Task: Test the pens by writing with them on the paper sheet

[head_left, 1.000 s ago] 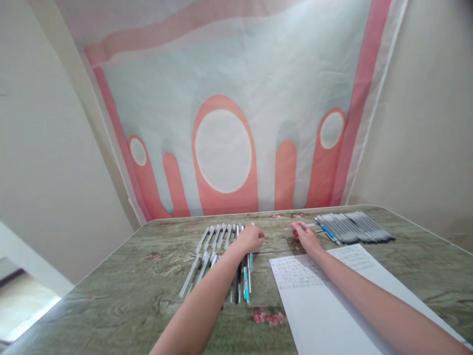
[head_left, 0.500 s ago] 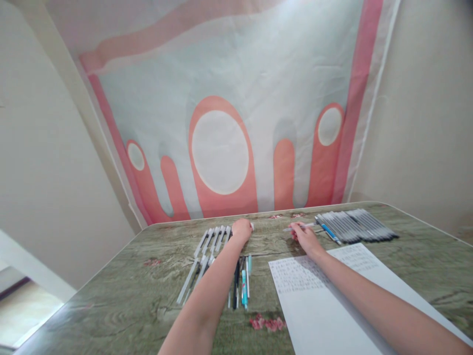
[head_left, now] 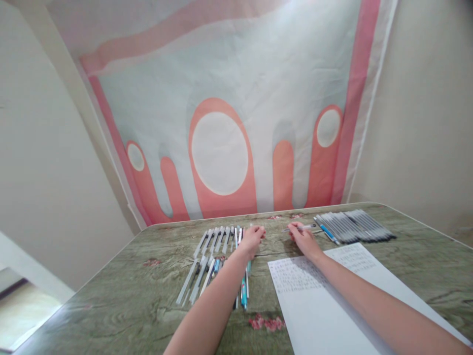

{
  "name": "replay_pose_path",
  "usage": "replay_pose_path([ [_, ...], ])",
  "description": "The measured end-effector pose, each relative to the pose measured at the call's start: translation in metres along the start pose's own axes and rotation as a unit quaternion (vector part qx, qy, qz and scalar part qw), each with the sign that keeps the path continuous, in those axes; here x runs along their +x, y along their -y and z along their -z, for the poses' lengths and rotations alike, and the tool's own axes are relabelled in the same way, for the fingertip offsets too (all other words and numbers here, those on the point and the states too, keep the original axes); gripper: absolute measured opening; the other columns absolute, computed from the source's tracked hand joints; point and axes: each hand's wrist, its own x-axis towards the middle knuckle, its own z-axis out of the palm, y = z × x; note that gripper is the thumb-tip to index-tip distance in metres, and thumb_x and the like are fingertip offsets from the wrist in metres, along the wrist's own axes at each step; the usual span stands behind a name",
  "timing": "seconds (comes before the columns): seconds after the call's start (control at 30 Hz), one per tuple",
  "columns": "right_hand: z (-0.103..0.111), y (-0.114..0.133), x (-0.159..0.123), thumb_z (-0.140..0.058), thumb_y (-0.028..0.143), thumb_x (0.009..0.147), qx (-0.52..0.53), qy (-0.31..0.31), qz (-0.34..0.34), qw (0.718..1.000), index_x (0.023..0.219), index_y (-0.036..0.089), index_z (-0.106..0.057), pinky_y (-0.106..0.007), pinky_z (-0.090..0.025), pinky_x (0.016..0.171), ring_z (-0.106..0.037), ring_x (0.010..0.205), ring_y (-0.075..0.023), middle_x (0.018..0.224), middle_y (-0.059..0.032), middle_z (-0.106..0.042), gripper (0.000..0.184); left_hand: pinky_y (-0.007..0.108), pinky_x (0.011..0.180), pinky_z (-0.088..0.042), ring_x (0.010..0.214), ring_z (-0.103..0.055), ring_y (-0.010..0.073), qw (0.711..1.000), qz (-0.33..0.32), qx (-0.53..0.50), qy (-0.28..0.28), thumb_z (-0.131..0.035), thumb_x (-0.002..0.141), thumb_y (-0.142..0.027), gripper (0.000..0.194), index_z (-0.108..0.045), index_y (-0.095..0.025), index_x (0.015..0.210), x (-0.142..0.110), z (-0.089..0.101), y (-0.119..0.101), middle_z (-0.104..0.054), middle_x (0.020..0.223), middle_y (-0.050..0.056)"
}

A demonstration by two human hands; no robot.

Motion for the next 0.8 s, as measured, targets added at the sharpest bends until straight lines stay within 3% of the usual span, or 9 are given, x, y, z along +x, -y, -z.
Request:
replay_pose_path([
  [0.13, 0.0, 0.024, -0.015, -0.041, 0.034, 0.082, -0.058, -0.006, 0.174, 0.983, 0.088, 0.018, -0.057, -0.031, -0.045, 0.069, -0.057, 0.074, -0.0185, 0.08, -0.0049, -0.062, 0.023, 0.019, 0.056, -0.039, 0.062, -0.053, 0.0087, 0.984, 0.038, -0.168, 0.053, -0.033, 0.087, -0.024, 0.027, -0.051, -0.012, 0.07, -0.024, -0.015, 0.0, -0.053, 0.069, 0.004],
  [0.2, -0.002, 0.034, -0.024, -0.042, 0.028, 0.083, -0.074, 0.009, 0.255, 0.964, 0.093, 0.018, -0.056, -0.033, -0.045, 0.074, -0.056, 0.082, -0.0188, 0.086, -0.0065, -0.061, 0.02, 0.018, 0.055, -0.039, 0.058, -0.052, 0.0075, 0.949, 0.081, -0.291, 0.089, -0.034, 0.087, -0.024, 0.029, -0.05, -0.012, 0.067, -0.031, -0.017, 0.002, -0.05, 0.063, 0.003],
  [0.23, -0.003, 0.038, -0.028, -0.043, 0.026, 0.082, -0.079, 0.021, 0.286, 0.955, 0.095, 0.018, -0.056, -0.033, -0.045, 0.075, -0.056, 0.083, -0.0186, 0.088, -0.007, -0.06, 0.02, 0.018, 0.054, -0.038, 0.057, -0.051, 0.0072, 0.914, 0.113, -0.374, 0.112, -0.035, 0.087, -0.024, 0.028, -0.05, -0.011, 0.067, -0.032, -0.016, 0.003, -0.05, 0.061, 0.002],
  [0.33, -0.007, 0.045, -0.038, -0.046, 0.02, 0.08, -0.099, 0.052, 0.362, 0.925, 0.101, 0.018, -0.053, -0.033, -0.047, 0.076, -0.056, 0.086, -0.0182, 0.091, -0.0081, -0.059, 0.022, 0.018, 0.054, -0.039, 0.055, -0.052, 0.0078, 0.767, 0.199, -0.587, 0.165, -0.042, 0.085, -0.026, 0.025, -0.052, -0.011, 0.069, -0.033, -0.014, 0.009, -0.051, 0.057, 0.001],
  [0.4, -0.008, 0.047, -0.041, -0.047, 0.017, 0.079, -0.115, 0.06, 0.406, 0.905, 0.103, 0.018, -0.053, -0.033, -0.047, 0.078, -0.056, 0.09, -0.0186, 0.096, -0.009, -0.059, 0.025, 0.02, 0.055, -0.04, 0.055, -0.053, 0.0087, 0.723, 0.213, -0.633, 0.176, -0.044, 0.084, -0.026, 0.023, -0.053, -0.01, 0.07, -0.032, -0.012, 0.015, -0.053, 0.057, 0.002],
  [0.5, -0.009, 0.048, -0.042, -0.047, 0.015, 0.078, -0.136, 0.062, 0.448, 0.882, 0.105, 0.019, -0.053, -0.032, -0.049, 0.078, -0.056, 0.092, -0.0188, 0.099, -0.0093, -0.059, 0.028, 0.022, 0.059, -0.042, 0.055, -0.055, 0.0098, 0.706, 0.22, -0.649, 0.179, -0.046, 0.083, -0.025, 0.022, -0.055, -0.01, 0.07, -0.032, -0.013, 0.022, -0.057, 0.058, 0.003],
  [0.8, -0.011, 0.05, -0.045, -0.049, 0.011, 0.075, -0.148, 0.089, 0.489, 0.855, 0.103, 0.017, -0.051, -0.032, -0.05, 0.074, -0.057, 0.086, -0.0173, 0.091, -0.0084, -0.06, 0.028, 0.022, 0.056, -0.043, 0.05, -0.056, 0.0103, 0.715, 0.228, -0.64, 0.166, -0.046, 0.081, -0.023, 0.024, -0.054, -0.011, 0.062, -0.042, -0.014, 0.013, -0.057, 0.053, 0.002],
])
